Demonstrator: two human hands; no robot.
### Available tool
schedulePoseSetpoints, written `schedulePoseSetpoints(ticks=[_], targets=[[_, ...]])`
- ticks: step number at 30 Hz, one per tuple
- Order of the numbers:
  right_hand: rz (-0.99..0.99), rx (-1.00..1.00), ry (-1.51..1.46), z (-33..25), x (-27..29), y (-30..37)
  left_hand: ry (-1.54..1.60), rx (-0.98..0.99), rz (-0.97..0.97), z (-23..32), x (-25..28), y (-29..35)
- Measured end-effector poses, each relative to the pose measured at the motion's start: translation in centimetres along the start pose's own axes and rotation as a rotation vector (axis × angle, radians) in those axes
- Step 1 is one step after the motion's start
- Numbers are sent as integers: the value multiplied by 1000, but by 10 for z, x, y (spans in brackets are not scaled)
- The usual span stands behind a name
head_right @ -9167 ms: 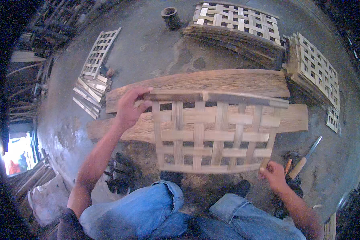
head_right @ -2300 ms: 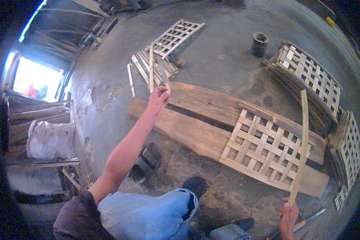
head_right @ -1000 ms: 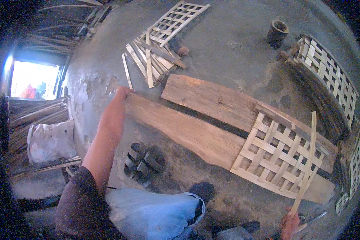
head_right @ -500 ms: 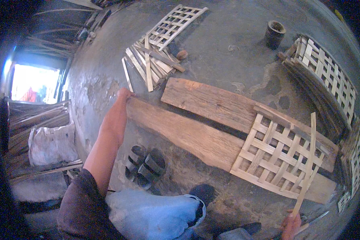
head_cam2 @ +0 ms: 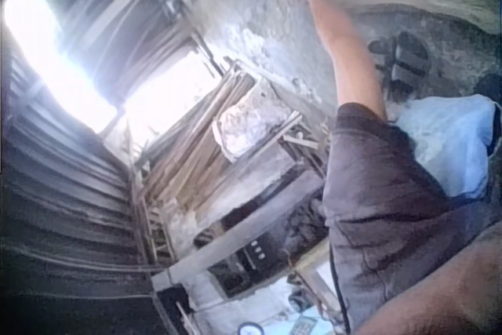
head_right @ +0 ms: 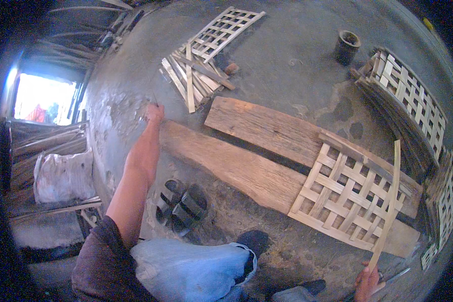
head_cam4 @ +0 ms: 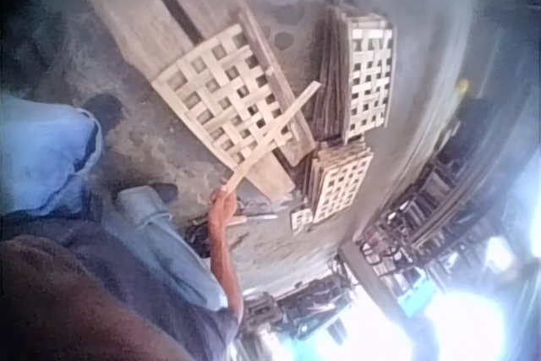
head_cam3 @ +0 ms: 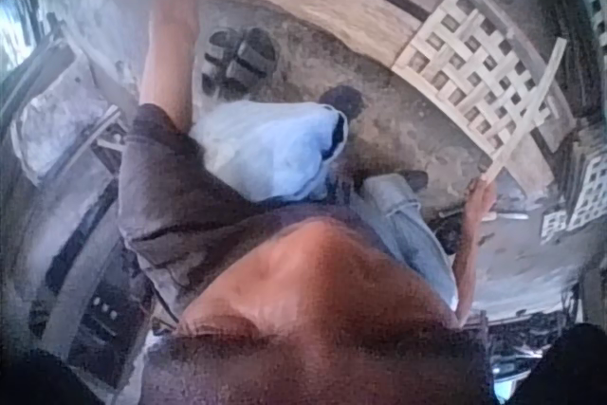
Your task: The person assembles a wooden lattice by interweaving thin wooden strips and securing them with a hammer and chisel. The person repeatedly adjusts the strips and uses tools to tighten the lattice structure.
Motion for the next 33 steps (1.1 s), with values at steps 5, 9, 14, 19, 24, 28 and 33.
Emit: schedulePoseSetpoints(ticks=[5, 9, 14, 19, 24, 28, 33], targets=[[27, -47, -9, -1, -2, 1, 341, -201, 316, 7, 38, -1], [8, -6, -28, 1, 9, 3, 231, -235, 80, 45, 65, 30], [-2, 9, -41, -15, -3, 11, 179, -217, 99, 37, 41, 18], [26, 16, -5, -4, 11, 16, 129, 1, 218, 63, 49, 43], [-10, 44, -59, -3, 8, 22, 280, -599, 256, 134, 68, 80], [34, -2, -23, 3, 15, 29, 208, -409, -16, 199, 78, 134], [23, 20, -38, -1, 10, 32, -59, -372, -84, 217, 61, 113]])
Point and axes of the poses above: each hand's wrist, its own y-axis away from the middle knuckle, its own x-axis out of the back of the hand, z = x × y, the point moved 8 cm from there along -y, towards the middle knuckle, and after that the axes turned 15 degrees about -y, right-handed, at the moved point
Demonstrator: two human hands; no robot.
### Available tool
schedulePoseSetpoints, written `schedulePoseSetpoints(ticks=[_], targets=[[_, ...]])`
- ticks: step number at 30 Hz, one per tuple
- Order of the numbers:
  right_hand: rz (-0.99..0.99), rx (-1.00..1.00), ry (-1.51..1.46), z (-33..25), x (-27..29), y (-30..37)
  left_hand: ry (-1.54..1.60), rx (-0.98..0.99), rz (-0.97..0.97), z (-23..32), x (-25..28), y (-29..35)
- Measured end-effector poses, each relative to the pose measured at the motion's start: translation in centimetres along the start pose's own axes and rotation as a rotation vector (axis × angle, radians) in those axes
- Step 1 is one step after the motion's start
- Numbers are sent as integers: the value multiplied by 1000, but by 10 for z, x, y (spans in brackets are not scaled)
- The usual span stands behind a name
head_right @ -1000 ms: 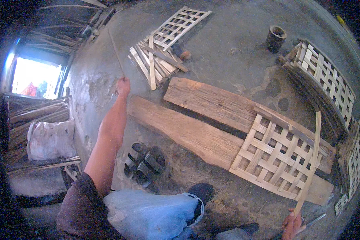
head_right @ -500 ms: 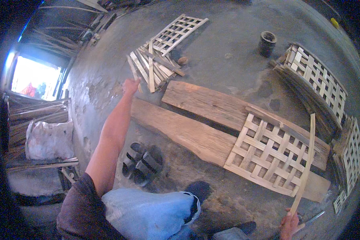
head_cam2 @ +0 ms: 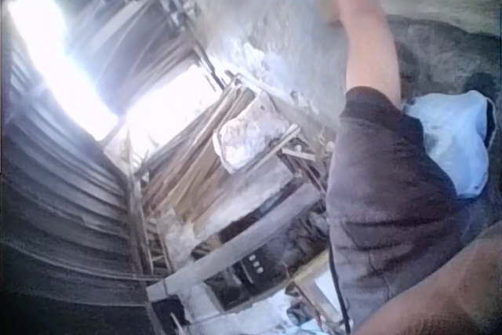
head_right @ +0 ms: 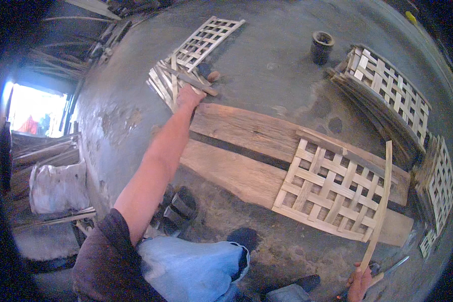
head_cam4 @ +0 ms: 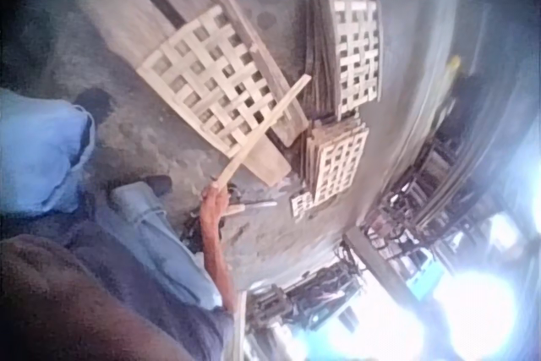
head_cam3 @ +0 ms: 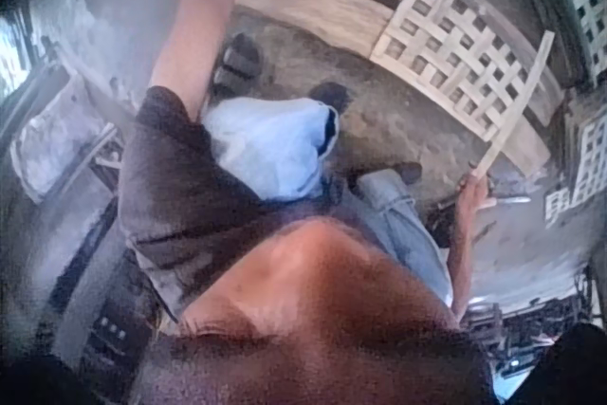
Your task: The person assembles a wooden lattice by interweaving thin wooden strips and securing them with a hammer and chisel. The person repeatedly adjusts the strips and uses tools to tighten the lattice structure.
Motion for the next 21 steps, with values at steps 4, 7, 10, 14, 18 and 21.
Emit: schedulePoseSetpoints(ticks=[4, 7, 10, 14, 18, 21], targets=[[9, -50, -18, -3, -4, 0, -31, -22, -7, 2, -8, -23], [10, -39, -40, 7, 3, -4, 282, 116, -70, -23, -33, -34], [24, -42, -50, 0, 1, -9, 823, 96, -253, -26, -56, -12], [-38, -26, -50, -7, -7, -18, 1338, 192, -368, -54, -72, 25], [-63, 11, -13, -16, -19, -20, 1568, 168, -556, -60, -64, 68], [-78, 8, -27, -17, -23, -19, 1719, 133, -620, -44, -45, 106]])
Point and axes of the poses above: each hand's wrist, its own y-axis away from the middle knuckle, its own x-axis out of the back of the hand, z = x × y, the point moved 8 cm from there along -y, towards the middle knuckle, and after that the axes turned 15 degrees about -y, right-handed, at the moved point
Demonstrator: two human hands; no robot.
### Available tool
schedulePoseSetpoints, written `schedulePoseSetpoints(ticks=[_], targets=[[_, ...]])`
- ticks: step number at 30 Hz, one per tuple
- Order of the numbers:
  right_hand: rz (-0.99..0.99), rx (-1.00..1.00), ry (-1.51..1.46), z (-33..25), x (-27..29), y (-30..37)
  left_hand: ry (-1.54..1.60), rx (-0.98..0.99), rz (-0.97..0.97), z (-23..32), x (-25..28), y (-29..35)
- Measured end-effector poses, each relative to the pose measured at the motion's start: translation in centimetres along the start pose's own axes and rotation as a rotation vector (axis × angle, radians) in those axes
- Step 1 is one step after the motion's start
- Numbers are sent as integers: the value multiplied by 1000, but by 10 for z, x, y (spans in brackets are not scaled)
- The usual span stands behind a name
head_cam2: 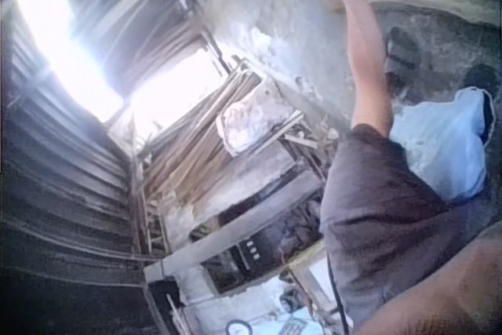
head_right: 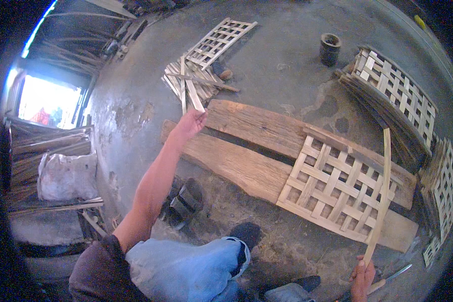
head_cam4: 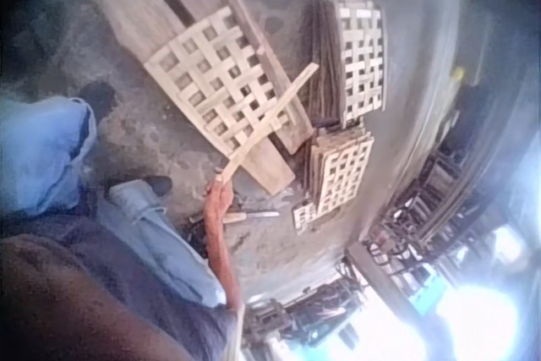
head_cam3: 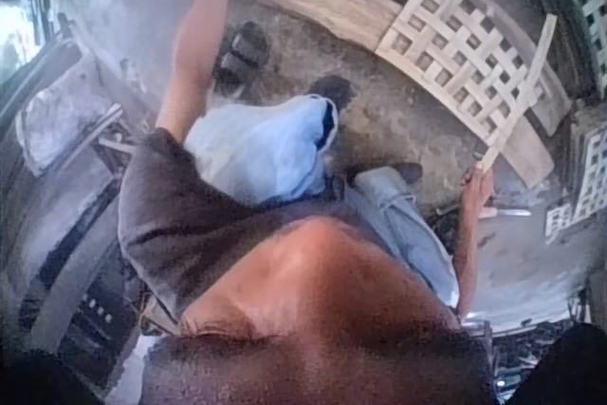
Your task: The person assembles a wooden lattice by interweaving thin wooden strips and securing them with a hammer and chisel. The person repeatedly adjusts the strips and uses tools to tighten the lattice structure.
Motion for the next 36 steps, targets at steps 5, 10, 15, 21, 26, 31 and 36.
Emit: schedulePoseSetpoints(ticks=[5, 10, 15, 21, 26, 31, 36], targets=[[31, -28, 152, 7, 16, 9, 255, -199, -121, -18, -67, 57], [-3, -126, 63, -6, 8, 11, 360, -201, -66, -12, -58, 40], [-66, -143, -45, 11, 9, 15, -93, -386, 410, 42, 44, 1], [-65, -408, -146, 61, 22, 26, -370, -600, 241, 43, -60, 98], [-48, -46, 224, 37, 31, 12, -341, -521, -36, 17, -113, 131], [-346, 149, 582, 10, -3, 5, -395, -516, -240, 12, -163, 155], [-504, 351, 635, -10, -33, -17, -416, -490, -401, -1, -182, 163]])
Point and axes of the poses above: each hand's wrist, its own y-axis away from the middle knuckle, its own x-axis out of the back of the hand, z = x × y, the point moved 8 cm from there along -y, towards the middle knuckle, and after that the axes turned 15 degrees about -y, right-handed, at the moved point
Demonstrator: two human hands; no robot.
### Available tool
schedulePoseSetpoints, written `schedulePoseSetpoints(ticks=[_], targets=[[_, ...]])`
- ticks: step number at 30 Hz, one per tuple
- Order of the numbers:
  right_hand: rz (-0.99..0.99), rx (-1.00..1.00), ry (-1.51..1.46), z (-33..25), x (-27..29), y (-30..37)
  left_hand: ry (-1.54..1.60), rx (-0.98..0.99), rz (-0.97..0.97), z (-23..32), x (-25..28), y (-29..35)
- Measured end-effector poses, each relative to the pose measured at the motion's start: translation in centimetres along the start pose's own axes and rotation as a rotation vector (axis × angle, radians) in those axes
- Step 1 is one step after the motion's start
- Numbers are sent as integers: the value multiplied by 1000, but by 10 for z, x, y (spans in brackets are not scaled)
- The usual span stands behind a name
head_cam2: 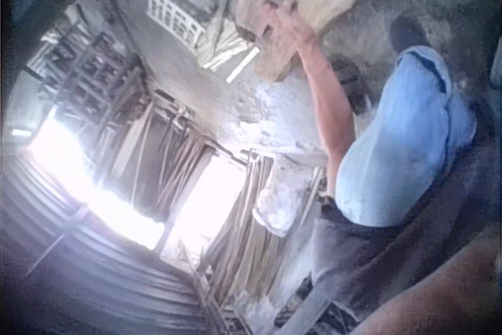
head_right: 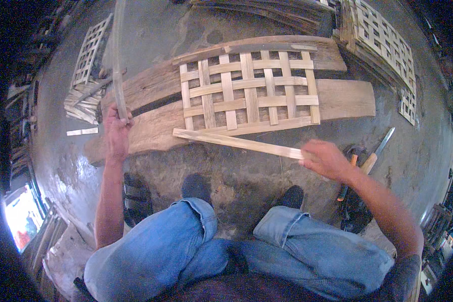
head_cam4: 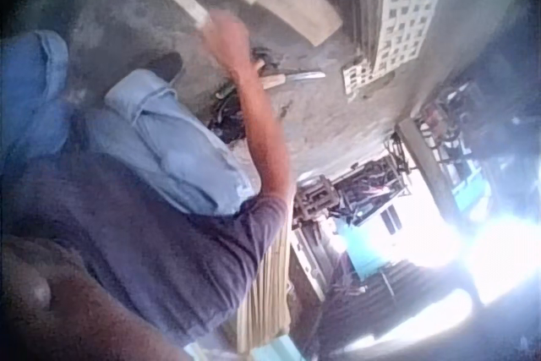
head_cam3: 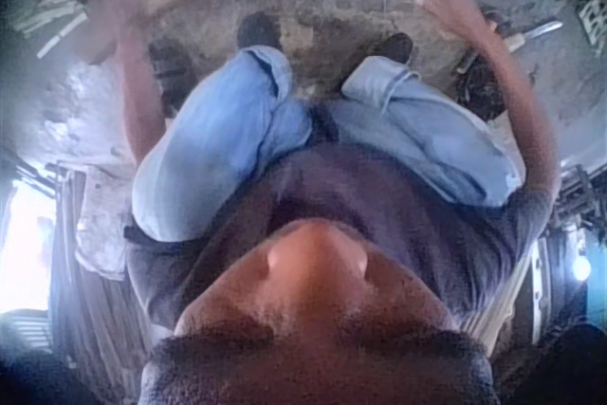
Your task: The person assembles a wooden lattice by interweaving thin wooden strips and securing them with a hammer and chisel. The person repeatedly adjusts the strips and uses tools to tighten the lattice structure.
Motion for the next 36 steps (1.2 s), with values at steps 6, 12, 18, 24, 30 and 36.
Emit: schedulePoseSetpoints(ticks=[6, 12, 18, 24, 30, 36], targets=[[-112, -380, -368, 36, -10, -9, 57, 41, -3, -12, -1, 11], [-41, -388, -359, 33, -5, -12, 9, 73, 30, -19, 6, 13], [-34, -327, -245, 37, -8, 1, 375, 288, -386, -29, -43, 25], [-263, -333, -129, 48, -35, 15, 668, 574, -572, -33, -94, 64], [-348, -78, 224, 37, -47, 29, 602, 611, -774, -29, -135, 91], [17, -335, -663, -28, -40, -5, -34, 257, -867, -16, -174, 104]])
Point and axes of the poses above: each hand's wrist, its own y-axis away from the middle knuckle, its own x-axis out of the back of the hand, z = x × y, the point moved 8 cm from there along -y, towards the middle knuckle, and after that the axes turned 15 degrees about -y, right-handed, at the moved point
